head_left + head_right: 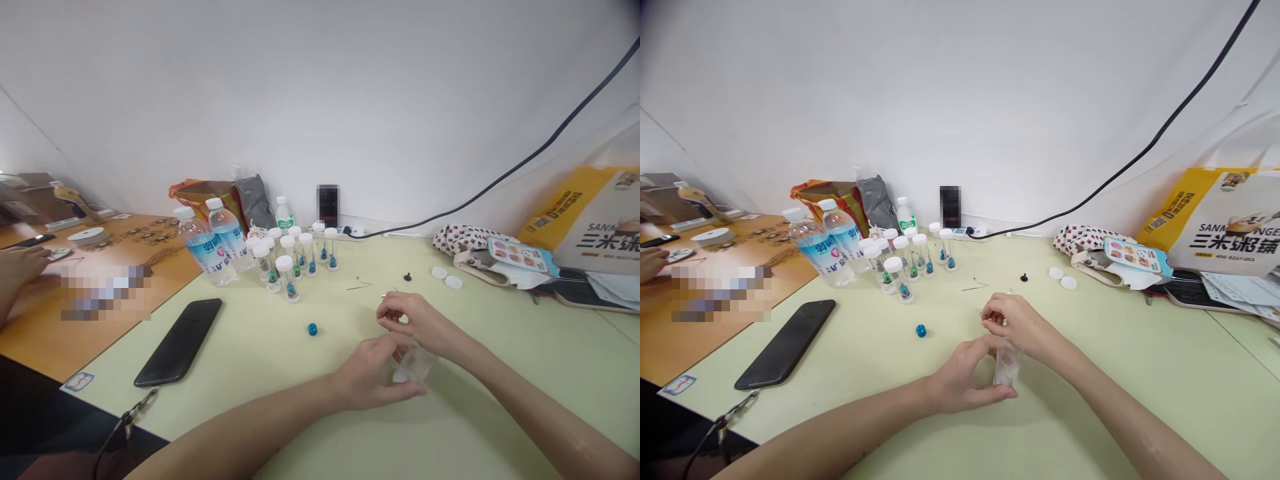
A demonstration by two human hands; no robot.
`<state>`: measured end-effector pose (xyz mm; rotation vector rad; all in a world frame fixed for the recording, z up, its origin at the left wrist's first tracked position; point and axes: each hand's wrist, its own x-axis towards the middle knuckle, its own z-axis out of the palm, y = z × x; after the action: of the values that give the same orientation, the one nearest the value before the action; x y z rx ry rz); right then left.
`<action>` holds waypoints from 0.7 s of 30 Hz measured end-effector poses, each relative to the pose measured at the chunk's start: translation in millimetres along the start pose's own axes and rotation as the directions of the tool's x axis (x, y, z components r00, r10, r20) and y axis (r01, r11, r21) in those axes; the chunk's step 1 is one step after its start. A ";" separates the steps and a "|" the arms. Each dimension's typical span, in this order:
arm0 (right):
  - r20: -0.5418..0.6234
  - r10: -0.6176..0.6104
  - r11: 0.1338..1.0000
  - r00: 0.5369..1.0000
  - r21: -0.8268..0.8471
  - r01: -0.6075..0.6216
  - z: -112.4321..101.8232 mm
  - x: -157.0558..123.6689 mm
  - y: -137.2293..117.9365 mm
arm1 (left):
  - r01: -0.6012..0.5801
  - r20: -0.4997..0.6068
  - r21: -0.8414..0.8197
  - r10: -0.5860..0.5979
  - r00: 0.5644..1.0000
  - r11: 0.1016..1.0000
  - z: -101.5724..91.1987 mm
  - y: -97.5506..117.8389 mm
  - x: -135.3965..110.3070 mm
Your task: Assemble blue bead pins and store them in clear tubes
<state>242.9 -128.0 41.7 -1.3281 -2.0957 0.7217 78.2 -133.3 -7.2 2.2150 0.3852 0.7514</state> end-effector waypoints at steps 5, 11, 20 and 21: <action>-0.157 -0.045 0.999 0.987 -0.026 0.042 -21.1 -2.9 -3.7 | 0.028 -0.059 0.003 -0.028 0.998 1.000 -6.0 -0.5 2.9; -0.435 -0.125 0.989 0.892 -0.129 0.075 -64.5 -20.0 -24.5 | 0.050 -0.156 -0.009 -0.050 0.986 0.999 -12.2 -4.6 7.1; -0.349 -0.167 0.954 0.922 -0.295 0.061 -83.4 -41.2 -56.2 | 0.081 -0.215 -0.002 -0.079 0.973 0.997 -17.4 -3.3 9.8; -0.330 -0.173 0.952 0.928 -0.296 0.072 -81.3 -41.0 -57.9 | 0.083 -0.214 0.006 -0.080 0.974 0.997 -17.6 -2.4 9.9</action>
<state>278.1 -175.0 132.3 -1.3381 -2.0095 0.1172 74.9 -117.0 4.5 2.1245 0.5860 0.9479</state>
